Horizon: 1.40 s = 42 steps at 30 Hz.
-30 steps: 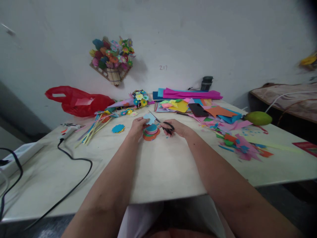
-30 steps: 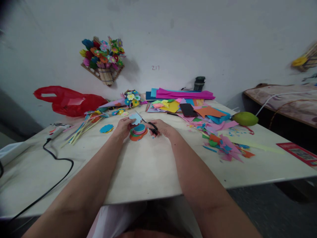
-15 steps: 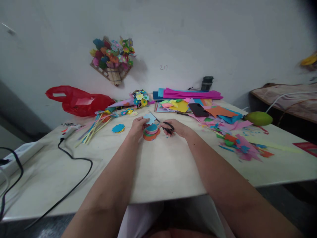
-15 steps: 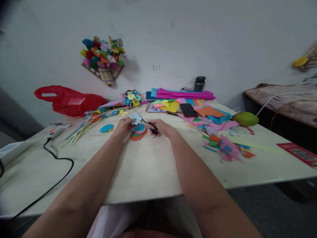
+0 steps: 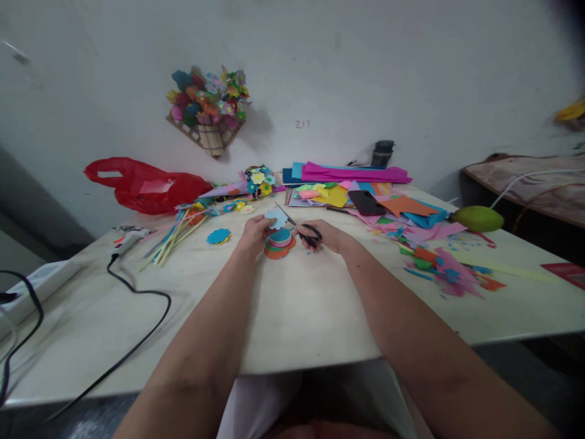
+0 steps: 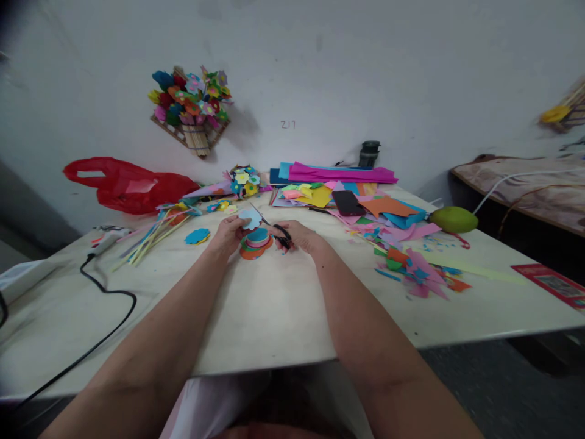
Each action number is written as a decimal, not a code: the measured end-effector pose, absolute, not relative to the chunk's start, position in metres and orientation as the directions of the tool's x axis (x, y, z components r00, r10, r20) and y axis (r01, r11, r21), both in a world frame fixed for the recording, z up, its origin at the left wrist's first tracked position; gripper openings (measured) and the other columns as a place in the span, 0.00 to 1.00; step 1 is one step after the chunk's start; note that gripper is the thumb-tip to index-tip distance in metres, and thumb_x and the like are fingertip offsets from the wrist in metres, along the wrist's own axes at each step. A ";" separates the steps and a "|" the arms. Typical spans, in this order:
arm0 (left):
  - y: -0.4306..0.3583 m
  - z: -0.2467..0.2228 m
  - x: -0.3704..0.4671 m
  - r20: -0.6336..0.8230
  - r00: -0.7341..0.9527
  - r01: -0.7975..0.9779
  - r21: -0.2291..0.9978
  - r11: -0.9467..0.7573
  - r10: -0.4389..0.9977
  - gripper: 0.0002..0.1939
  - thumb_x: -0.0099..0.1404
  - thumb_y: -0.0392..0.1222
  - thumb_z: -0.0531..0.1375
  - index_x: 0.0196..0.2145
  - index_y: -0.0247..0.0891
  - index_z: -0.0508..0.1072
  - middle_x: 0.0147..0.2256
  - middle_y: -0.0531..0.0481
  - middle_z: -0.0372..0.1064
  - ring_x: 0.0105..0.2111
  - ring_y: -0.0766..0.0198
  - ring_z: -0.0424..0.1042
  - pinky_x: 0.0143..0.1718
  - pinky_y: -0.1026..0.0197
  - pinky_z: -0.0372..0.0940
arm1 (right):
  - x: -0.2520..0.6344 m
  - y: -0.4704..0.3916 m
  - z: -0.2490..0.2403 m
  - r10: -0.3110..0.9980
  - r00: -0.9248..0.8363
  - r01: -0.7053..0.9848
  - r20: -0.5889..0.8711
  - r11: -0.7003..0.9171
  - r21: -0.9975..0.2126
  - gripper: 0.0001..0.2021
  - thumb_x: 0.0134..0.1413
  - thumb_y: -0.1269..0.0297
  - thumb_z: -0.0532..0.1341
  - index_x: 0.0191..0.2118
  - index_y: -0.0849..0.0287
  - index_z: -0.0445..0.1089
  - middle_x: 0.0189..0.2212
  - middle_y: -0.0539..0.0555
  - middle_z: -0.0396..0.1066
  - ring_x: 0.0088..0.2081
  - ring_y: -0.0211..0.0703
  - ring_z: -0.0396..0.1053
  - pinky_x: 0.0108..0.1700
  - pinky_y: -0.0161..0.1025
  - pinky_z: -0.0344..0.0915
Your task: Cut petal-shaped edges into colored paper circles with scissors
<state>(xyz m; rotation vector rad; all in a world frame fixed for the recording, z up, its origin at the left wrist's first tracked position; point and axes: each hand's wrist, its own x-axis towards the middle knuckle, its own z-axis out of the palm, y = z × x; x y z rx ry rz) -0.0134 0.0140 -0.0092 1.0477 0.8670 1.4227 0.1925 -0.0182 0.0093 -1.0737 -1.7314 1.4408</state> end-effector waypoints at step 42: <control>0.012 -0.007 -0.013 0.096 0.007 -0.384 0.919 -0.086 0.995 0.09 0.45 0.33 0.67 0.27 0.33 0.74 0.28 0.47 0.76 0.31 0.58 0.79 0.32 0.63 0.72 | 0.189 -0.021 0.009 0.904 -0.428 0.253 -0.008 0.111 -0.961 0.11 0.64 0.61 0.59 0.33 0.63 0.70 0.16 0.47 0.67 0.14 0.31 0.61 0.14 0.29 0.49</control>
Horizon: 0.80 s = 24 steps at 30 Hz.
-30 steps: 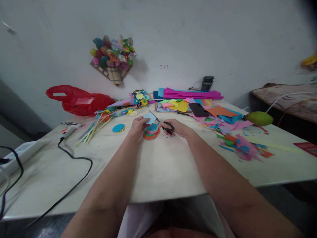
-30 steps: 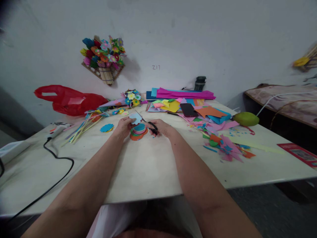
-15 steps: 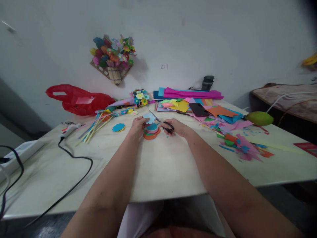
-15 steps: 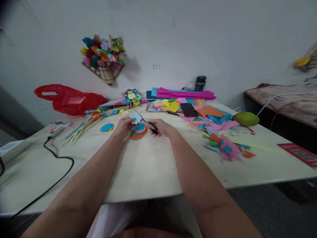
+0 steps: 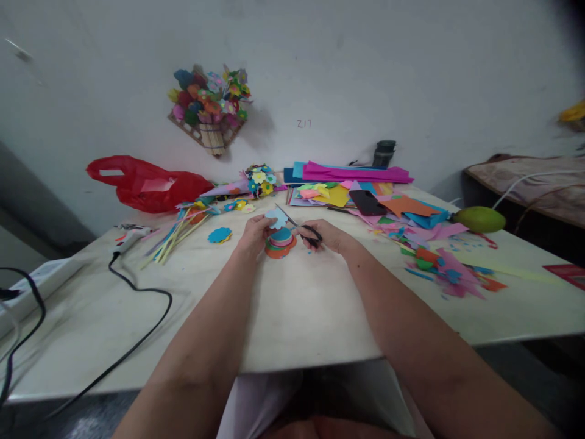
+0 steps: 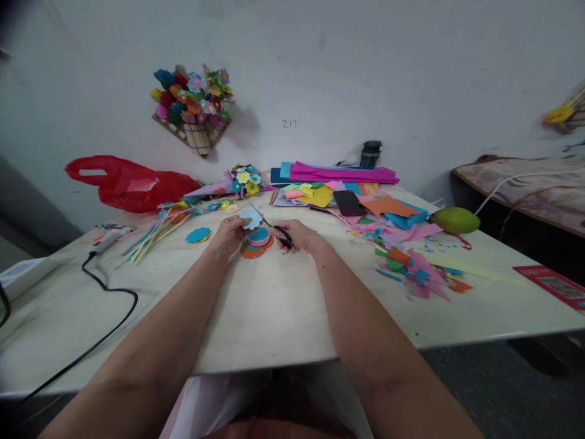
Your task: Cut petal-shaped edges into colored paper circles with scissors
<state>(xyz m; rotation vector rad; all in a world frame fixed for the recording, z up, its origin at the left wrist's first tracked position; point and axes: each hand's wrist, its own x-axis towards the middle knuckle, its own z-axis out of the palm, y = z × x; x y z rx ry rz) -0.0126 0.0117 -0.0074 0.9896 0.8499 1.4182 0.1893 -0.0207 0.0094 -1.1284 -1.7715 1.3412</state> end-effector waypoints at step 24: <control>0.009 -0.004 -0.020 0.086 0.068 -0.365 0.929 -0.055 0.994 0.07 0.46 0.33 0.66 0.28 0.33 0.75 0.29 0.46 0.77 0.32 0.57 0.79 0.36 0.59 0.74 | 0.192 -0.017 0.006 0.878 -0.479 0.259 0.015 0.157 -0.953 0.12 0.61 0.60 0.59 0.28 0.61 0.66 0.17 0.48 0.67 0.15 0.31 0.60 0.15 0.30 0.48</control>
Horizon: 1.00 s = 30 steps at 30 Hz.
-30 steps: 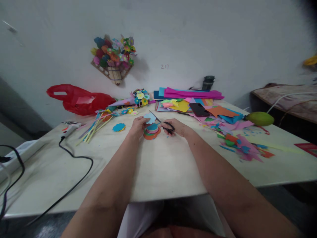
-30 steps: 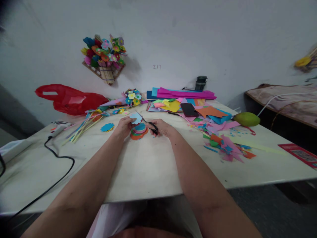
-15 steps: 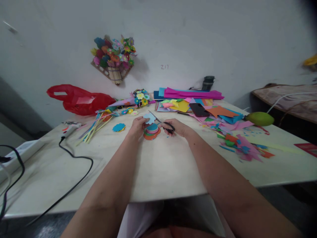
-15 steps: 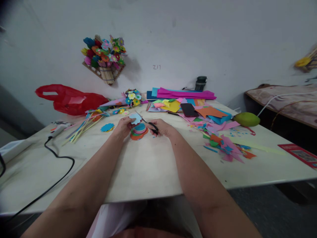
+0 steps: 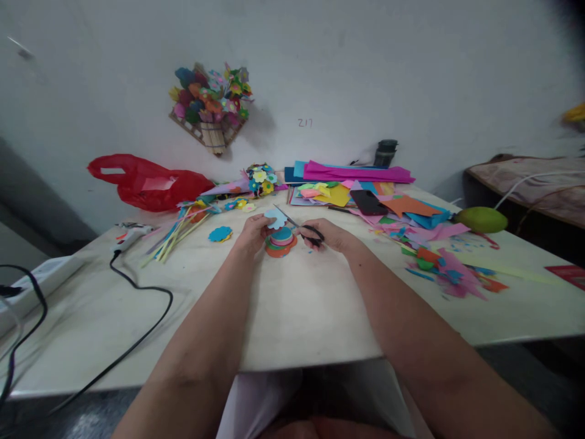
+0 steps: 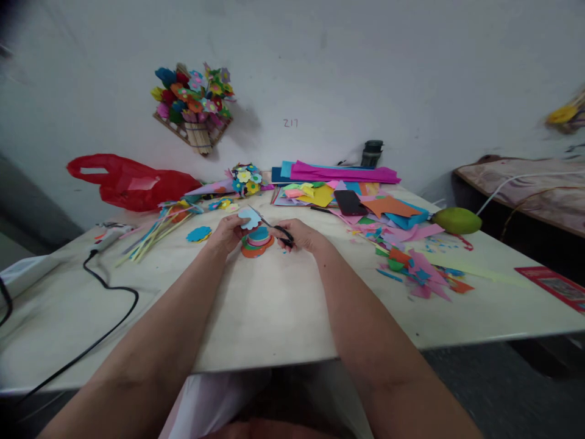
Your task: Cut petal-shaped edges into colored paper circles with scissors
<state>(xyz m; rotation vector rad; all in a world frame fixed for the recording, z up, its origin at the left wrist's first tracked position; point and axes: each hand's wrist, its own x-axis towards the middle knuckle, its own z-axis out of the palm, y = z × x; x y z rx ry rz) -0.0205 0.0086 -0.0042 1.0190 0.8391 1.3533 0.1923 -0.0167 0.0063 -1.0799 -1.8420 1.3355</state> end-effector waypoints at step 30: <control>0.004 -0.001 -0.031 0.064 0.155 -0.327 0.945 -0.010 0.986 0.08 0.46 0.32 0.65 0.29 0.32 0.77 0.30 0.42 0.79 0.36 0.50 0.80 0.40 0.53 0.75 | 0.196 -0.017 0.007 0.834 -0.552 0.260 0.009 0.182 -0.948 0.13 0.54 0.58 0.63 0.25 0.60 0.64 0.16 0.47 0.65 0.15 0.30 0.56 0.17 0.30 0.51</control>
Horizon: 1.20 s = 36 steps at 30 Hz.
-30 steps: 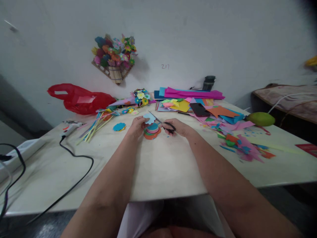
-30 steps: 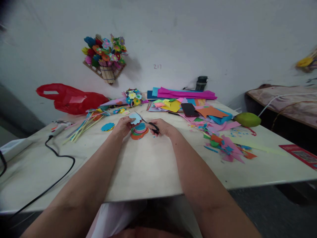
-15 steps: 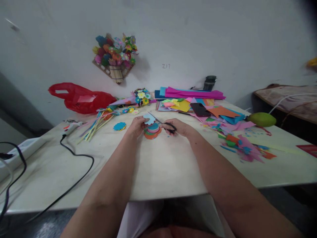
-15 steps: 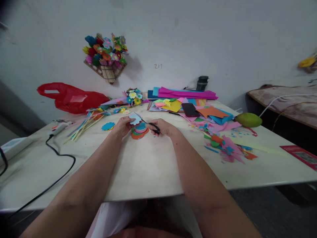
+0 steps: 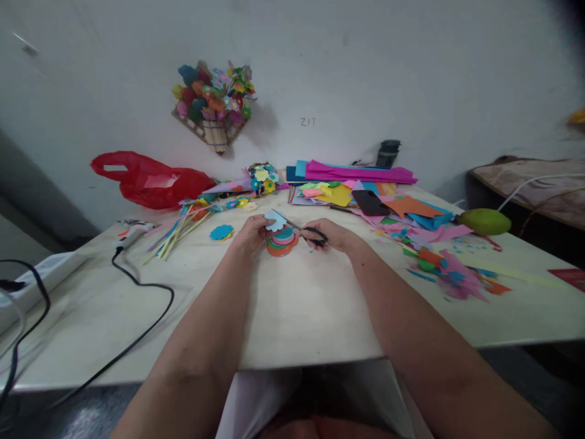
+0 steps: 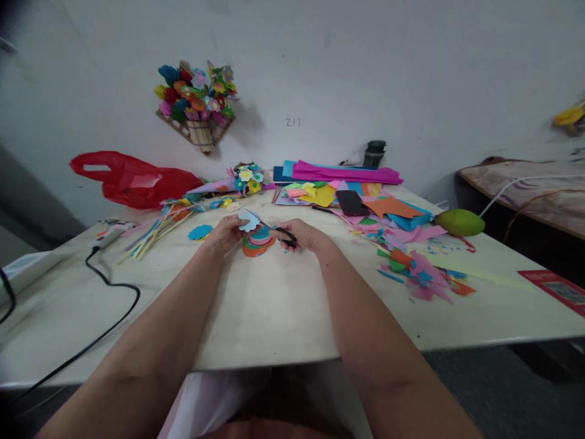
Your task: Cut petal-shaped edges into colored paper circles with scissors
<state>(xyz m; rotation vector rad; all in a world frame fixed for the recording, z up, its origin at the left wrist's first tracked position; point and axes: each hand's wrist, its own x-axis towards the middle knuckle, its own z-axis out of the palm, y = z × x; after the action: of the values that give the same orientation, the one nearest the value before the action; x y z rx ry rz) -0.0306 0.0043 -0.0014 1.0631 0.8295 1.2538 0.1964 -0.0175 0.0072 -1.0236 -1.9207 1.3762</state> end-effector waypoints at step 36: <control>0.003 -0.001 -0.026 0.053 0.134 -0.320 0.947 -0.007 0.990 0.07 0.47 0.32 0.65 0.28 0.32 0.77 0.29 0.43 0.78 0.35 0.52 0.80 0.37 0.56 0.74 | 0.195 -0.018 0.007 0.850 -0.527 0.233 0.013 0.159 -0.959 0.10 0.53 0.58 0.61 0.28 0.60 0.67 0.16 0.46 0.65 0.15 0.31 0.57 0.17 0.31 0.51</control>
<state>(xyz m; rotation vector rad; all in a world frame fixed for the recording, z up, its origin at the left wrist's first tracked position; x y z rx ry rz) -0.0263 0.0032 -0.0011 1.0530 0.8541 1.2631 0.1954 -0.0177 0.0067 -1.0263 -1.8655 1.3862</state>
